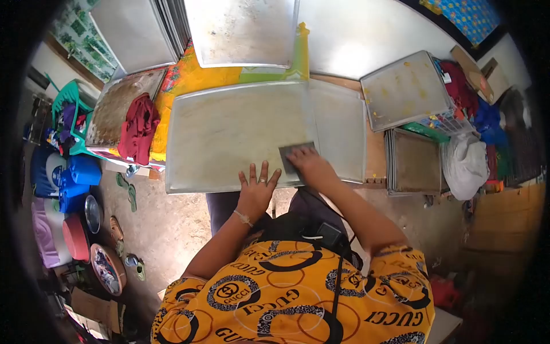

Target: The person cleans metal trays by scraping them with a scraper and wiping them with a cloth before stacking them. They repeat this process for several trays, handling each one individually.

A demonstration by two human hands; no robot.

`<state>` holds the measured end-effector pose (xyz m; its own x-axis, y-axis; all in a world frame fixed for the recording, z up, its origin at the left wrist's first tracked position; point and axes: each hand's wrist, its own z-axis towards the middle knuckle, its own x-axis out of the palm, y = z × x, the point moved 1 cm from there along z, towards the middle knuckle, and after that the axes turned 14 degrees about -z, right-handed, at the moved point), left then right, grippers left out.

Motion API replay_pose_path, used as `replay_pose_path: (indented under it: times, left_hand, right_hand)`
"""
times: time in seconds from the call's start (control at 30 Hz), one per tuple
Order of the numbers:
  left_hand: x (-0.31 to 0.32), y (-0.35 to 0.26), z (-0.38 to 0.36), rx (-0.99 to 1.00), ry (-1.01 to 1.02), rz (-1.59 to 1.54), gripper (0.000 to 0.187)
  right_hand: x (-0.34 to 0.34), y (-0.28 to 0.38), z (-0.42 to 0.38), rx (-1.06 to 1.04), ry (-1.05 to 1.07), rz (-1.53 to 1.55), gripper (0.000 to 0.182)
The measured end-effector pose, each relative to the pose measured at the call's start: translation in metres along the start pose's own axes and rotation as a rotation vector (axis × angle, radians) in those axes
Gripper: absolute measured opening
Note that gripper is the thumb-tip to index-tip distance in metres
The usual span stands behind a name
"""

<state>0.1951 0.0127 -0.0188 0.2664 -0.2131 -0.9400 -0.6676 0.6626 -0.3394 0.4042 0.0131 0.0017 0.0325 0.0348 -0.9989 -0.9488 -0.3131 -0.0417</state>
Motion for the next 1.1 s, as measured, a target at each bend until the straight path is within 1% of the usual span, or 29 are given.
replay_pose_path:
  times: [0.03, 0.1, 0.17, 0.27, 0.33, 0.4, 0.43, 0.5, 0.53, 0.6, 0.7, 0.73, 0.83, 0.93, 0.97, 1.0, 1.03, 1.1]
  left_hand:
    - [0.0, -0.001, -0.001, 0.0, -0.006, -0.005, 0.056]
    - [0.002, -0.003, 0.001, 0.004, -0.031, 0.015, 0.055]
    - [0.002, -0.002, -0.001, -0.005, -0.043, 0.005, 0.055]
    - [-0.002, -0.003, -0.001, -0.021, -0.027, -0.038, 0.054]
    - [-0.005, -0.002, 0.0, -0.026, -0.005, -0.033, 0.054]
    - [-0.004, -0.002, 0.0, -0.015, 0.01, -0.015, 0.055]
    - [-0.005, -0.001, 0.001, -0.005, 0.003, -0.023, 0.055]
    - [-0.007, -0.002, -0.001, 0.01, -0.001, -0.04, 0.055]
    - [-0.008, -0.001, -0.001, 0.019, 0.008, -0.013, 0.055]
    - [-0.008, 0.0, -0.002, 0.022, -0.001, -0.009, 0.055]
    - [-0.004, -0.002, -0.001, 0.012, -0.025, -0.007, 0.054]
    - [-0.004, -0.001, -0.002, 0.007, -0.029, -0.004, 0.054]
    - [-0.005, 0.001, -0.003, 0.026, -0.056, -0.026, 0.054]
    - [-0.004, 0.002, -0.003, 0.026, -0.059, -0.022, 0.054]
    - [-0.004, 0.001, -0.003, 0.031, -0.053, -0.019, 0.055]
    - [-0.004, 0.002, -0.003, 0.037, -0.053, -0.02, 0.055]
    - [-0.005, 0.002, -0.003, 0.042, -0.054, -0.023, 0.055]
    - [-0.004, 0.002, -0.003, 0.052, -0.048, -0.022, 0.055]
  right_hand:
    - [0.001, -0.01, 0.019, -0.006, -0.018, -0.002, 0.045]
    - [-0.018, -0.046, 0.088, 0.172, -0.035, 0.165, 0.045]
    - [-0.017, -0.07, 0.128, 0.149, -0.073, 0.181, 0.045]
    - [-0.004, -0.065, 0.123, 0.142, -0.044, 0.109, 0.047]
    - [0.005, -0.042, 0.082, 0.098, -0.078, 0.016, 0.048]
    - [-0.012, -0.01, 0.035, 0.074, 0.051, 0.013, 0.048]
    - [0.0, -0.003, 0.014, 0.057, 0.01, 0.005, 0.048]
    - [-0.005, 0.002, 0.0, 0.036, 0.022, 0.004, 0.048]
    - [-0.006, -0.002, 0.006, 0.06, 0.045, 0.045, 0.047]
    - [-0.017, -0.026, 0.047, 0.095, 0.079, 0.123, 0.047]
    - [-0.006, -0.079, 0.125, 0.077, -0.089, 0.15, 0.046]
    - [-0.018, -0.086, 0.147, 0.123, -0.02, 0.183, 0.044]
    - [-0.015, -0.089, 0.158, 0.113, -0.066, 0.177, 0.041]
    - [-0.004, -0.062, 0.102, 0.031, -0.083, 0.142, 0.045]
    - [-0.002, -0.051, 0.078, 0.032, -0.008, 0.134, 0.047]
    - [-0.016, -0.035, 0.054, 0.03, 0.064, 0.101, 0.047]
    - [-0.016, -0.025, 0.034, -0.014, 0.066, 0.036, 0.048]
    - [-0.012, -0.02, 0.021, -0.027, 0.05, 0.015, 0.049]
